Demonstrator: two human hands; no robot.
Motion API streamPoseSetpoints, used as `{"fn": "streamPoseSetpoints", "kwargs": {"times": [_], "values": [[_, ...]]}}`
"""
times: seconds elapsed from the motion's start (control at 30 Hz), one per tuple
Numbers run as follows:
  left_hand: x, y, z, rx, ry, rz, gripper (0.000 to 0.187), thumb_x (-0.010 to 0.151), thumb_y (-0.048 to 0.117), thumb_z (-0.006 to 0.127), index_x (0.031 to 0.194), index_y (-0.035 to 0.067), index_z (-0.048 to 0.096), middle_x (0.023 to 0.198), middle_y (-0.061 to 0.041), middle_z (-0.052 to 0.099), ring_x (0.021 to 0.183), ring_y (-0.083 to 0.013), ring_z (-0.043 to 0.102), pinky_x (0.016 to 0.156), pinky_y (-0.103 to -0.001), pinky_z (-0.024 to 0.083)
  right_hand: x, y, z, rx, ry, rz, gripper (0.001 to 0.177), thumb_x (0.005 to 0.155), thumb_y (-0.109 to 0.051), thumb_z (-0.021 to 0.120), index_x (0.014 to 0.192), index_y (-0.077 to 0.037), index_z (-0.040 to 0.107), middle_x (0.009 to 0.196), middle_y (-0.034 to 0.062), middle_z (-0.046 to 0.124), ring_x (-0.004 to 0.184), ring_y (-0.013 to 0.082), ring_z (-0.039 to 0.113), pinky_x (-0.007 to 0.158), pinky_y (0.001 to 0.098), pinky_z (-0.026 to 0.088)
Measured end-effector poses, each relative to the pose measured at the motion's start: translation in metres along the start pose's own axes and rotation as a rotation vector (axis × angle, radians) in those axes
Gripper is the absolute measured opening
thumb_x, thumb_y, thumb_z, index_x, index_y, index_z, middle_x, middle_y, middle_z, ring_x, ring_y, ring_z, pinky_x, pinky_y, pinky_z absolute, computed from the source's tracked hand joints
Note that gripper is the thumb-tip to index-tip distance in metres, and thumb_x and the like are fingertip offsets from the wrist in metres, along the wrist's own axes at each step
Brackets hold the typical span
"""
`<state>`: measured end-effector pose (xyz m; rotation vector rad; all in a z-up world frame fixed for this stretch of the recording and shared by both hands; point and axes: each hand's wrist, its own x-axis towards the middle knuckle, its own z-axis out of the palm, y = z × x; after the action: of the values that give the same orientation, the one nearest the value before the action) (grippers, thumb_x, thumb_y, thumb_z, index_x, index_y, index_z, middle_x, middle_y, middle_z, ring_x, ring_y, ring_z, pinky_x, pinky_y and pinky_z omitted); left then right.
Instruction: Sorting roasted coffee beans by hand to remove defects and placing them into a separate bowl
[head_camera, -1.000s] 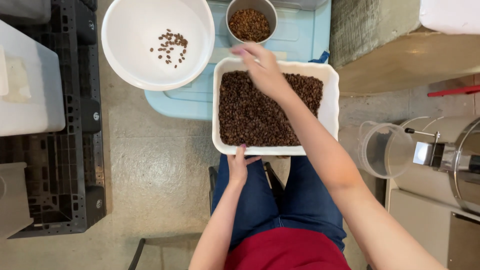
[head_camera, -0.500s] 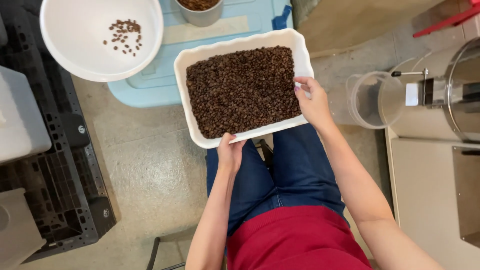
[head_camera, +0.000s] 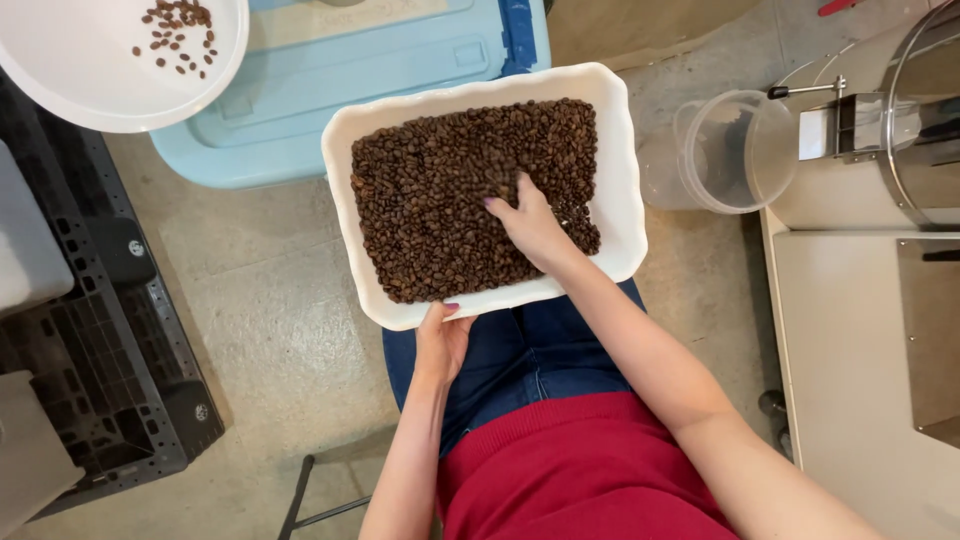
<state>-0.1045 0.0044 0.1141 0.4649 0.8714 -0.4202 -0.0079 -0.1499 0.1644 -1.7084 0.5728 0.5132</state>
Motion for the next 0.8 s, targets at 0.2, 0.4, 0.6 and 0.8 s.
{"fn": "streamPoseSetpoints", "kwargs": {"times": [0.2,0.4,0.6,0.8], "values": [[0.011,-0.019,-0.019,0.014,-0.055,0.061,0.061,0.073,-0.008,0.058,0.132,-0.002,0.044,0.121,-0.014,0.041,0.110,-0.0319,0.054,0.101,-0.054,0.057,0.017,0.014,-0.007,-0.205,-0.197,-0.384,0.062,0.108,-0.038,0.051,0.155,-0.002,0.035,0.153,0.0254,0.042,0.148,0.0417,0.033,0.122,0.0582,0.026],[0.012,-0.027,-0.032,0.023,-0.102,0.087,0.064,0.074,-0.009,0.056,0.135,0.001,0.043,0.124,-0.013,0.044,0.110,-0.0322,0.055,0.100,-0.054,0.056,-0.023,0.016,-0.023,-0.753,-0.456,-0.569,0.058,0.102,-0.038,0.054,0.148,-0.003,0.045,0.147,0.0343,0.040,0.139,0.0562,0.036,0.110,0.0682,0.037],[0.008,-0.022,-0.021,0.033,-0.146,0.085,0.068,0.074,-0.009,0.055,0.140,0.003,0.043,0.131,-0.015,0.048,0.116,-0.0362,0.056,0.101,-0.059,0.055,-0.014,0.062,-0.057,-1.110,-0.317,-0.677,0.041,0.087,-0.012,0.074,0.127,-0.014,0.066,0.137,0.0180,0.055,0.133,0.0446,0.047,0.102,0.0526,0.050],[0.006,-0.021,-0.015,0.041,-0.143,0.088,0.074,0.073,-0.010,0.055,0.144,0.004,0.042,0.138,-0.015,0.047,0.122,-0.0388,0.053,0.103,-0.066,0.050,-0.014,0.053,-0.086,-1.286,-0.121,-0.501,0.026,0.087,-0.026,0.077,0.112,-0.025,0.076,0.132,0.0048,0.062,0.129,0.0310,0.050,0.094,0.0487,0.051]]}}
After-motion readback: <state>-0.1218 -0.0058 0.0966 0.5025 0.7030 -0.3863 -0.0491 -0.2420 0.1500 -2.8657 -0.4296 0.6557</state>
